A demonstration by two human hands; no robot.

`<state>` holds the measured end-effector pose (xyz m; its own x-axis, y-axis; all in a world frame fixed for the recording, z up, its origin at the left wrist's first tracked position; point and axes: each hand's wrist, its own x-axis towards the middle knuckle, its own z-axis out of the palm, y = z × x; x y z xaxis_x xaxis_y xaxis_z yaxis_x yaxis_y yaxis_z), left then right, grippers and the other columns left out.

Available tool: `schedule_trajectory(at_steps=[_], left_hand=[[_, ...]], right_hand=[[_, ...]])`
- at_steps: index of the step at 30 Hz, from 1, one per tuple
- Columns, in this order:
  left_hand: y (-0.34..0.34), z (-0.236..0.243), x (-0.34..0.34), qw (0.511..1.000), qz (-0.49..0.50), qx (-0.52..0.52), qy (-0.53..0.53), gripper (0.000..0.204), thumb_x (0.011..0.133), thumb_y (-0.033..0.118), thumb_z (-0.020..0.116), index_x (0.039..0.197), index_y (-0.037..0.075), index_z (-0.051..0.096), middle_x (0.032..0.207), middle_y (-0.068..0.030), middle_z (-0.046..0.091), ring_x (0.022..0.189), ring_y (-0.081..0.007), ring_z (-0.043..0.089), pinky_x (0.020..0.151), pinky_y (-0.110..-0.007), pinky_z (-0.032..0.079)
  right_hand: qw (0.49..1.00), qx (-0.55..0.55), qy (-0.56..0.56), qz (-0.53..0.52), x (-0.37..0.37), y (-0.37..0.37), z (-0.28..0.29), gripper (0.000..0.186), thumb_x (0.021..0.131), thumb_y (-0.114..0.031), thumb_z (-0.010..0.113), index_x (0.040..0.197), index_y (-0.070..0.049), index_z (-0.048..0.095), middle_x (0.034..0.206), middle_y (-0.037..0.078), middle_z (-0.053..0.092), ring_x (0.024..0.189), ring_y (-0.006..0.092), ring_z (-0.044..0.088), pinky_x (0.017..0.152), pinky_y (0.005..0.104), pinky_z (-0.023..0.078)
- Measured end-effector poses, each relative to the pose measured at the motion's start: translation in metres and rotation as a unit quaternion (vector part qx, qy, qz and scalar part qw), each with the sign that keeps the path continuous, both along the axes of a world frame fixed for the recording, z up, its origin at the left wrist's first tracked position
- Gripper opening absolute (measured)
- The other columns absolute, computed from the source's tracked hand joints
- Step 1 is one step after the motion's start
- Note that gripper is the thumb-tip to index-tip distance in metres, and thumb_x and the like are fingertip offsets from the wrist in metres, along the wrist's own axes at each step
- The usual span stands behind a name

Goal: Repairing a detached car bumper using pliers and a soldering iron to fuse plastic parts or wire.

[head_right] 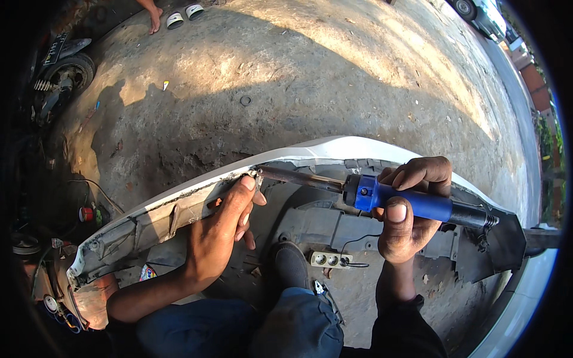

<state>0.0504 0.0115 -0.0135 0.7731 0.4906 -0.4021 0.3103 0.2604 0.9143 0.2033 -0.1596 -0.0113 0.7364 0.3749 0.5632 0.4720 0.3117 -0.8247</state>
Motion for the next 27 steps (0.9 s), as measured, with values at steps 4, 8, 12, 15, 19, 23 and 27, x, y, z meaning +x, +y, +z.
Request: schedule_trajectory(at_steps=[4, 8, 12, 15, 19, 23, 27], left_hand=[[-0.0007, -0.002, 0.0, 1.0, -0.006, 0.017, 0.007, 0.046, 0.099, 0.046, 0.053, 0.088, 0.001, 0.062, 0.063, 0.0046, 0.037, 0.054, -0.0046, 0.036, 0.048, -0.025, 0.043], [-0.0021, -0.0004, 0.0008, 0.999, -0.011, 0.052, -0.007, 0.046, 0.098, 0.047, 0.053, 0.087, 0.003, 0.062, 0.063, 0.0046, 0.037, 0.055, -0.0049, 0.037, 0.05, -0.025, 0.042], [-0.0017, -0.0003, 0.0033, 0.999, 0.015, 0.014, 0.025, 0.044, 0.098, 0.046, 0.054, 0.085, 0.004, 0.061, 0.062, 0.0047, 0.037, 0.055, -0.0051, 0.037, 0.051, -0.025, 0.042], [-0.0021, 0.0003, 0.0046, 0.999, 0.019, 0.01, 0.026, 0.042, 0.098, 0.044, 0.054, 0.084, 0.005, 0.061, 0.062, 0.0048, 0.037, 0.055, -0.005, 0.037, 0.051, -0.025, 0.042], [-0.0039, -0.0024, 0.004, 0.999, 0.035, 0.015, 0.023, 0.042, 0.098, 0.044, 0.055, 0.083, 0.005, 0.061, 0.061, 0.0048, 0.037, 0.055, -0.005, 0.037, 0.049, -0.026, 0.042], [-0.0037, -0.0041, 0.0033, 0.999, 0.036, 0.0, 0.026, 0.042, 0.097, 0.044, 0.055, 0.084, 0.004, 0.061, 0.062, 0.0047, 0.037, 0.055, -0.005, 0.037, 0.049, -0.026, 0.042], [-0.0039, -0.0034, 0.0033, 0.999, 0.033, 0.0, 0.021, 0.043, 0.098, 0.044, 0.055, 0.086, 0.004, 0.062, 0.062, 0.0045, 0.037, 0.055, -0.005, 0.037, 0.049, -0.026, 0.043]], right_hand=[[1.0, 0.001, 0.001, -0.006, -0.0007, 0.0007, -0.0026, 0.043, 0.087, -0.032, 0.074, 0.097, -0.002, 0.045, 0.078, 0.003, 0.048, 0.048, 0.0049, 0.042, 0.052, 0.0214, 0.039], [1.0, 0.013, 0.012, -0.016, -0.0021, 0.0007, -0.0049, 0.044, 0.086, -0.034, 0.075, 0.096, -0.003, 0.045, 0.078, 0.003, 0.048, 0.047, 0.0049, 0.042, 0.051, 0.0214, 0.038], [0.999, 0.022, 0.027, -0.02, -0.0019, 0.0012, -0.0084, 0.045, 0.085, -0.035, 0.076, 0.096, -0.003, 0.045, 0.078, 0.003, 0.048, 0.047, 0.0048, 0.042, 0.05, 0.0207, 0.038], [0.999, 0.013, 0.02, -0.044, -0.0035, 0.0015, -0.0069, 0.046, 0.086, -0.036, 0.075, 0.095, -0.004, 0.045, 0.077, 0.002, 0.047, 0.046, 0.0044, 0.042, 0.049, 0.0201, 0.038], [0.999, 0.01, 0.031, -0.036, -0.0037, 0.0023, -0.0051, 0.045, 0.086, -0.036, 0.074, 0.095, -0.004, 0.044, 0.075, 0.002, 0.047, 0.046, 0.0039, 0.042, 0.049, 0.0196, 0.037], [0.999, 0.001, 0.03, -0.027, -0.0028, 0.0025, -0.0027, 0.044, 0.087, -0.036, 0.074, 0.095, -0.004, 0.044, 0.073, 0.001, 0.047, 0.045, 0.0037, 0.041, 0.049, 0.0195, 0.037], [1.0, 0.001, 0.016, -0.02, -0.0016, 0.0039, -0.0002, 0.043, 0.087, -0.034, 0.073, 0.096, -0.003, 0.044, 0.072, 0.001, 0.047, 0.045, 0.0036, 0.041, 0.049, 0.0197, 0.038]])
